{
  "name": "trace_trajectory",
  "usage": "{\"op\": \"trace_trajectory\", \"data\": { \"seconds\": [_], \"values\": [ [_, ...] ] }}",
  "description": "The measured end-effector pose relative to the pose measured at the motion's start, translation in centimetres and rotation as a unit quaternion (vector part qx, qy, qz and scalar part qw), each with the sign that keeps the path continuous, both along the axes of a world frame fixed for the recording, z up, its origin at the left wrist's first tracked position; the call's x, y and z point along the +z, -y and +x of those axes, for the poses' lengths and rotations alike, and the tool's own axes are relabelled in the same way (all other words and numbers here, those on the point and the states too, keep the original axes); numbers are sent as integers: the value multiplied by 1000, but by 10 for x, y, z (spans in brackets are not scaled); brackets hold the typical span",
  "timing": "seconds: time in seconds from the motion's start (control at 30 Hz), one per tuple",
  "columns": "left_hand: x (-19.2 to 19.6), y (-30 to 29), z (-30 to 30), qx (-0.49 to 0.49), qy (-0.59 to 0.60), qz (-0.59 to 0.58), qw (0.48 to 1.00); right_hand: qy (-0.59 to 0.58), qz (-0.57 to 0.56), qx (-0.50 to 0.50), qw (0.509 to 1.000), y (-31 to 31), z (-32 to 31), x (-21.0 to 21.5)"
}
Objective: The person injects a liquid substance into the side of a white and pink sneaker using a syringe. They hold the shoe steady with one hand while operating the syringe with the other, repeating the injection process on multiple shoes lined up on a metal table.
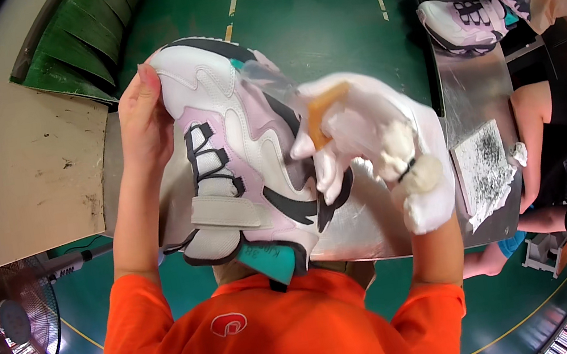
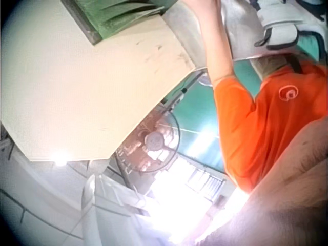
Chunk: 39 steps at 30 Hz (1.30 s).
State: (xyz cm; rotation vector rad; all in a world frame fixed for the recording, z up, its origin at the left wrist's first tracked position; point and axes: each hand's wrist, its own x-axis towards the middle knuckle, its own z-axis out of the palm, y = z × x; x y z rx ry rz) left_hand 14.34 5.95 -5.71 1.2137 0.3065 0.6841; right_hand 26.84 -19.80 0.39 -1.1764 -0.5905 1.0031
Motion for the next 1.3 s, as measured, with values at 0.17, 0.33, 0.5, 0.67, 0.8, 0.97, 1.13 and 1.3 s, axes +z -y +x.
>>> {"op": "trace_trajectory", "data": {
  "seconds": [0.17,0.33,0.5,0.67,0.8,0.97,1.13,1.3],
  "values": [
    [-15,-6,-1,-3,-12,-48,999,-1,-14,-12,1000,4,1,-17],
    [-12,-3,-1,7,-27,-72,997,-17,89,32,995,16,6,-39],
    [-11,-1,0,12,-39,-81,996,-11,140,76,987,22,14,-52],
    [-13,-3,-3,10,-45,-79,996,-8,96,62,993,28,10,-45],
    [-15,-3,-3,18,-36,-86,995,-23,73,43,996,29,5,-39],
    [-12,1,7,9,-12,-86,996,-26,127,1,992,45,5,-38],
    [12,-7,52,-61,-12,-56,997,2,180,-147,973,72,3,-30],
    [51,-36,159,-69,34,139,987,205,-29,-415,886,131,-31,-78]
  ]
}}
